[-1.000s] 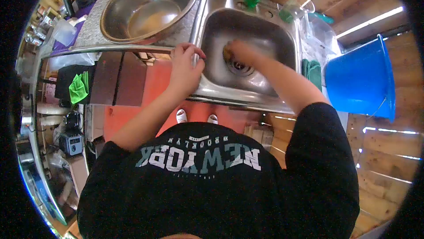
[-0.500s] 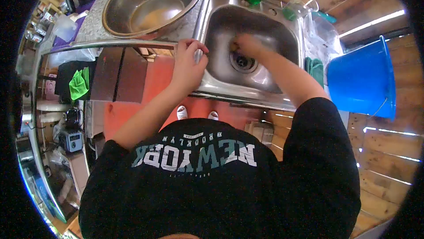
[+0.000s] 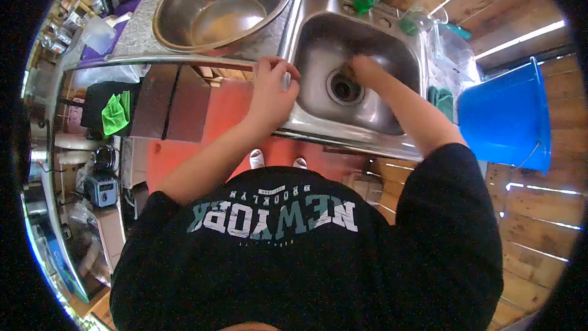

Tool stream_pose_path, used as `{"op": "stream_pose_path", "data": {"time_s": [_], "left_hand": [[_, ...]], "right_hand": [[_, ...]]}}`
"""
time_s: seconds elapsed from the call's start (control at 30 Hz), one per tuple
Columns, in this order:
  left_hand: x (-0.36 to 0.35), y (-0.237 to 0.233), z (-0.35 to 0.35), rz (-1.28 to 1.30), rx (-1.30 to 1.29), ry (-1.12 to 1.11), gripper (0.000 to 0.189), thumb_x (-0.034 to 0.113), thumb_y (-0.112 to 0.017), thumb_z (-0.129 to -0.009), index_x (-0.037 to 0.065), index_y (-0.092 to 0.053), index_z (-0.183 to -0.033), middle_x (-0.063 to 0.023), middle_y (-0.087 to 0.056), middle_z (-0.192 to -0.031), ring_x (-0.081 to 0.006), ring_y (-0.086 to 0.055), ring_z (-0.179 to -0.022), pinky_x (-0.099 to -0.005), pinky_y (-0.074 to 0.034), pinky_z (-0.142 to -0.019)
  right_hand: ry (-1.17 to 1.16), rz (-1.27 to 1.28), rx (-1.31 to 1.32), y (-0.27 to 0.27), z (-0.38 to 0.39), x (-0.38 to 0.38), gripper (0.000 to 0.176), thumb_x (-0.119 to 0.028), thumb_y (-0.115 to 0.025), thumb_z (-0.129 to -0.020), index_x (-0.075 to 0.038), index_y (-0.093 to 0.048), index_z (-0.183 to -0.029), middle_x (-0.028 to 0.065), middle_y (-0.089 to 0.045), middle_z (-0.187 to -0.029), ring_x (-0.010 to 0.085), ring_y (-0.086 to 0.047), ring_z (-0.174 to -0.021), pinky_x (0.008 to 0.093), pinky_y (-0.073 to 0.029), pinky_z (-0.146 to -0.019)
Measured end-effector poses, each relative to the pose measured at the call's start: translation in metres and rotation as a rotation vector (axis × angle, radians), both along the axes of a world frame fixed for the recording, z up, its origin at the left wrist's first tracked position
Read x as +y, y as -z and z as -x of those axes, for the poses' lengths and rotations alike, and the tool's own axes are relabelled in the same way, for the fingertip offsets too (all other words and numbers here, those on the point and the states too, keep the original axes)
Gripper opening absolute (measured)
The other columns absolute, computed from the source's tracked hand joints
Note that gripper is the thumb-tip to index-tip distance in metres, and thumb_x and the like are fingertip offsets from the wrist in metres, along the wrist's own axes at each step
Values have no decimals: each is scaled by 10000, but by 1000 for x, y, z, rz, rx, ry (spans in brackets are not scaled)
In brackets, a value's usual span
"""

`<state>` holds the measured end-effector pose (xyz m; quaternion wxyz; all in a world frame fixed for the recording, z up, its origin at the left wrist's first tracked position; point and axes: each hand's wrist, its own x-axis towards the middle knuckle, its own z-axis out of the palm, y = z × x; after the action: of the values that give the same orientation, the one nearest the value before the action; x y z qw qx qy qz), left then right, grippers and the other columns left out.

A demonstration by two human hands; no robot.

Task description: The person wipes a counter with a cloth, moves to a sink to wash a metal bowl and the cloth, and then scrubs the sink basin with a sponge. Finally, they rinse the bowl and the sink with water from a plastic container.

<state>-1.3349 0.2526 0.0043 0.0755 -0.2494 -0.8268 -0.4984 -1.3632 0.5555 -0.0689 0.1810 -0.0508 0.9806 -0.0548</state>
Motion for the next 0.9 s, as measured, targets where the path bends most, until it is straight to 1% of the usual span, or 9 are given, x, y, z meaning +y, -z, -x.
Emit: {"op": "stream_pose_path", "data": {"time_s": [0.07,0.13,0.17,0.23,0.4,0.5,0.6,0.8,0.9], "left_hand": [[0,-2,-1,-9,-22,17,139,55,-584,-719,54,-557,-856,-178,-426,-1059,-377,-384,-1055,-453,-344,-917],[0,-4,-1,-3,-11,8,136,57,-584,-720,51,-556,-853,-178,-427,-1058,-377,-387,-1051,-450,-348,-914],[0,-4,-1,1,-8,5,134,58,-584,-721,50,-555,-852,-178,-428,-1057,-377,-388,-1050,-448,-349,-913],[0,-3,-2,-9,-9,9,136,60,-585,-722,49,-555,-854,-178,-429,-1056,-376,-391,-1046,-448,-352,-910],[-3,-1,0,8,-2,10,139,60,-587,-721,50,-555,-856,-176,-430,-1052,-374,-395,-1040,-448,-355,-906],[1,-2,0,3,2,6,145,57,-588,-720,48,-556,-861,-175,-427,-1056,-372,-392,-1042,-451,-354,-906],[0,-2,0,6,-2,12,155,56,-591,-719,47,-556,-869,-176,-424,-1065,-372,-388,-1046,-454,-350,-909],[-1,-2,1,-13,-24,11,149,71,-592,-713,62,-573,-861,-169,-443,-1068,-364,-407,-1050,-441,-349,-919],[-2,1,0,-21,-29,28,155,62,-588,-722,45,-554,-872,-179,-422,-1077,-378,-383,-1053,-461,-340,-920]], "right_hand": [[-92,-260,-248,-19,-32,-6,193,-112,-623,-656,-80,-614,-846,154,-591,-846,319,-584,-806,417,-471,-738],[-360,226,5,23,-58,-9,197,-112,-627,-649,-86,-614,-844,152,-590,-806,322,-582,-793,416,-470,-742],[-435,173,47,2,-55,-52,186,-114,-632,-647,-67,-601,-824,145,-586,-782,326,-574,-802,422,-466,-739],[-307,329,118,16,-20,-73,165,-128,-633,-658,-57,-592,-801,147,-591,-814,333,-570,-816,435,-465,-730],[-145,-100,219,19,19,7,132,-132,-635,-690,-47,-590,-781,169,-597,-856,363,-575,-846,439,-467,-748],[-118,-112,124,-11,-16,29,136,-128,-631,-701,-56,-612,-814,169,-603,-880,374,-571,-884,441,-469,-763],[-138,105,375,-5,-14,9,184,-132,-641,-689,-78,-636,-864,171,-609,-911,368,-576,-904,442,-469,-772],[78,-147,-109,8,-32,36,275,-113,-650,-664,-81,-631,-936,160,-614,-920,336,-591,-890,411,-475,-772],[-67,-18,-290,-30,-76,0,237,-113,-645,-672,-97,-643,-909,142,-612,-924,333,-586,-883,402,-477,-766]]}}
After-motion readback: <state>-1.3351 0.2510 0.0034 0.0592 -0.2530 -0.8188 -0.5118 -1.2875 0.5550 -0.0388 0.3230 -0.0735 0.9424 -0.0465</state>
